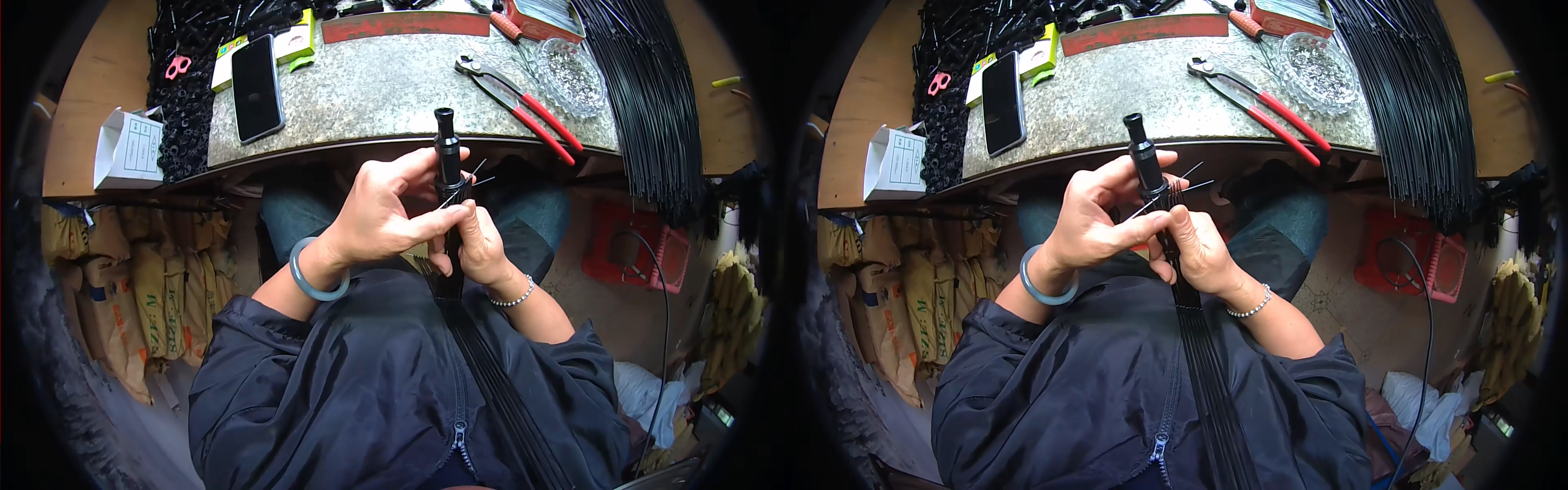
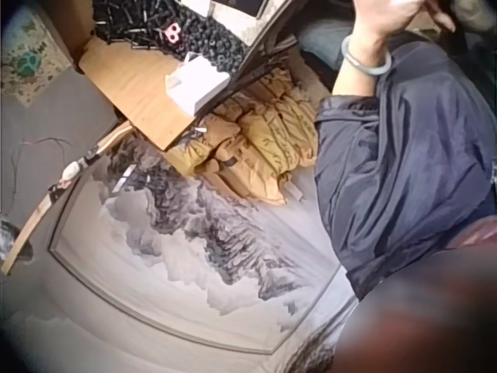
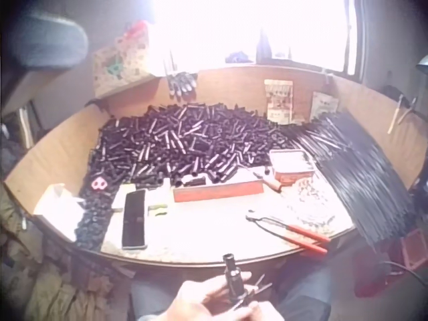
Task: The recorder is assembling and bundling black rods and components at a factory workbench using pliers.
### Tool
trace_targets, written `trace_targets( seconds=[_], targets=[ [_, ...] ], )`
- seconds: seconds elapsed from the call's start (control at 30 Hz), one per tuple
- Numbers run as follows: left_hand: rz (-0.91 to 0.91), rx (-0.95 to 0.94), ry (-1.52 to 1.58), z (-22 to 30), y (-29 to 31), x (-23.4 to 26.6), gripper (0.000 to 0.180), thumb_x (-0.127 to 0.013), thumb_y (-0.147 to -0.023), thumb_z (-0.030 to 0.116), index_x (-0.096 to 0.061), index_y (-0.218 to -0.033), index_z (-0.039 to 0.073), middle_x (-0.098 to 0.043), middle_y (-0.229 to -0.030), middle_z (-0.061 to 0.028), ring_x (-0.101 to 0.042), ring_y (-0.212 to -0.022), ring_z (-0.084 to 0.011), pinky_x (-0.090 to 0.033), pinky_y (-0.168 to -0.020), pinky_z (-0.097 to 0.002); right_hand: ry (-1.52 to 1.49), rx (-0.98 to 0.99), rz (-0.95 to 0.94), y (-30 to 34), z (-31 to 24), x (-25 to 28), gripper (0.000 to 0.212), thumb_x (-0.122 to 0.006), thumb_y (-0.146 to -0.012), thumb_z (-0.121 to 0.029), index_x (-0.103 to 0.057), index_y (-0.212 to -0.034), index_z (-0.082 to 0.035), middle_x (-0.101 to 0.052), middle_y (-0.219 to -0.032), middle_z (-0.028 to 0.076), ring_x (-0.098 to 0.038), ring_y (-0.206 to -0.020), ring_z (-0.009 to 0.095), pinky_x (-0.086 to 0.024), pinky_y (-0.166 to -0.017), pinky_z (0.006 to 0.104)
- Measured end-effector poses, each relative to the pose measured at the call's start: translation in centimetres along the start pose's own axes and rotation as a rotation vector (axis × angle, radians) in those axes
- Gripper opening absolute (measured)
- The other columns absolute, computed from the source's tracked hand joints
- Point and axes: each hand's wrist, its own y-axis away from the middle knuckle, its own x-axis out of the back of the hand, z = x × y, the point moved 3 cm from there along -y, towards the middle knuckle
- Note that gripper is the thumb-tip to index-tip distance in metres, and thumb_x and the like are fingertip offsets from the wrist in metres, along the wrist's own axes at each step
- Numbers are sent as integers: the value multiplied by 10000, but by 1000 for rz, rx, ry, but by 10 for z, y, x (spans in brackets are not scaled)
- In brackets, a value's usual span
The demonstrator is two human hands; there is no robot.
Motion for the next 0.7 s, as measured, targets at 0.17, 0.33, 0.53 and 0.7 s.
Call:
trace_targets(
  seconds=[0.17,0.33,0.53,0.7],
  targets=[
    [37,-47,143,-5,-2,1,429,-665,-842,43,-528,-1233,-70,-680,-903,-86,-631,-707,-81,-535,-629,-221,-60,-46,-35,0,1,-1,673,-225,-964,-585,-495,-723,-18,-497,-520,60,-465,-408,120,-367,-431,220],
    [-39,107,420,-5,-10,8,323,-677,-810,-33,-619,-1126,-68,-686,-904,-96,-647,-687,-94,-546,-609,-228,-16,-15,-50,-4,-3,2,669,-226,-957,-603,-476,-711,-32,-495,-526,56,-459,-402,120,-370,-433,219],
    [-132,112,286,10,-7,10,348,-731,-726,-75,-641,-1062,-77,-697,-930,-130,-678,-836,-176,-554,-759,-296,17,3,-86,5,-10,-3,672,-232,-948,-618,-493,-745,-32,-500,-545,60,-464,-409,120,-387,-452,223],
    [-109,-602,-147,36,41,-22,293,-714,-785,16,-648,-1065,-42,-681,-785,-128,-661,-598,-145,-531,-583,-244,258,182,-307,55,27,7,670,-458,-857,-652,-537,-1021,-7,-608,-812,53,-584,-645,136,-472,-595,267]
  ],
)
